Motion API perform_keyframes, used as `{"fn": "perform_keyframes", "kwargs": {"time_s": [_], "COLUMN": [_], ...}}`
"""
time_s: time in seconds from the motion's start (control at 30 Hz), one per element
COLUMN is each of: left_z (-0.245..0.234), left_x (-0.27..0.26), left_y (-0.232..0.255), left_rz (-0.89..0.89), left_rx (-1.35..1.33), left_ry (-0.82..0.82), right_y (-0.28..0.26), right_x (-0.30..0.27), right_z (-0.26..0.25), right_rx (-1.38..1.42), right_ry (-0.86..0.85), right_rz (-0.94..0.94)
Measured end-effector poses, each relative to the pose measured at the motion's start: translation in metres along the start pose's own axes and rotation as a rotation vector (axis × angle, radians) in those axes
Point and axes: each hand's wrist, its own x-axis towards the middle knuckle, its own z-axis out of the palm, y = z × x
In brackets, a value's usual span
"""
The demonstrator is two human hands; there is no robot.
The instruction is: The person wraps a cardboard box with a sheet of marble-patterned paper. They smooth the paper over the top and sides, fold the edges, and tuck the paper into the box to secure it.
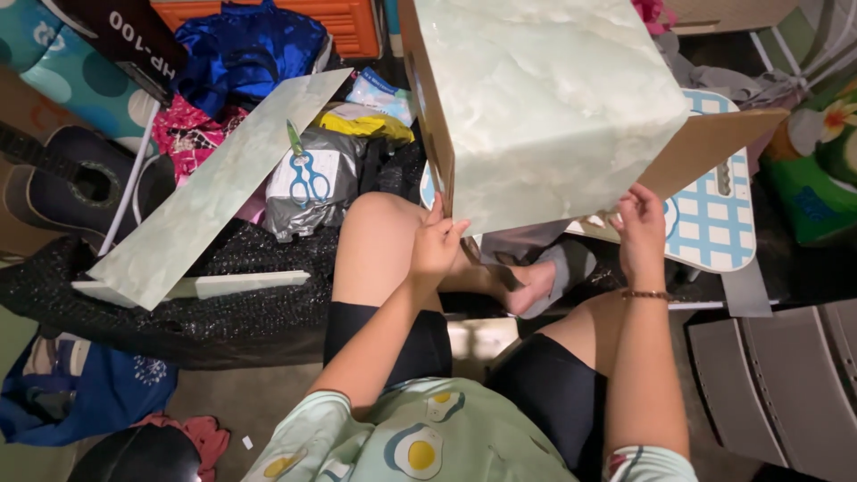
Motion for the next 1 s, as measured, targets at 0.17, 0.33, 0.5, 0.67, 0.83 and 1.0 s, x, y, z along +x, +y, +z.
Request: {"fn": "perform_keyframes", "kwargs": {"time_s": [0.17,0.33,0.5,0.67,0.83,1.0], "left_z": [-0.003,0.006,0.009,0.010,0.013,0.011], "left_x": [0.000,0.001,0.002,0.000,0.000,-0.001], "left_y": [0.002,-0.014,-0.008,-0.004,-0.008,-0.005], "left_rz": [0.035,0.056,-0.056,-0.066,-0.014,0.024], "left_rx": [0.090,0.085,0.037,0.004,0.058,0.124], "left_ry": [0.017,0.068,0.127,0.133,0.165,0.151], "right_y": [0.028,0.008,0.013,0.008,0.016,-0.081], "right_x": [0.016,0.011,0.016,0.016,0.027,-0.006], "right_z": [0.009,0.028,0.024,0.024,0.006,0.057], "right_rx": [-0.231,-0.363,-0.300,-0.416,-1.039,-1.150], "right_ry": [-0.032,0.034,-0.016,-0.015,0.051,0.140], "right_rz": [-0.105,-0.066,-0.089,-0.147,-0.196,-0.446]}}
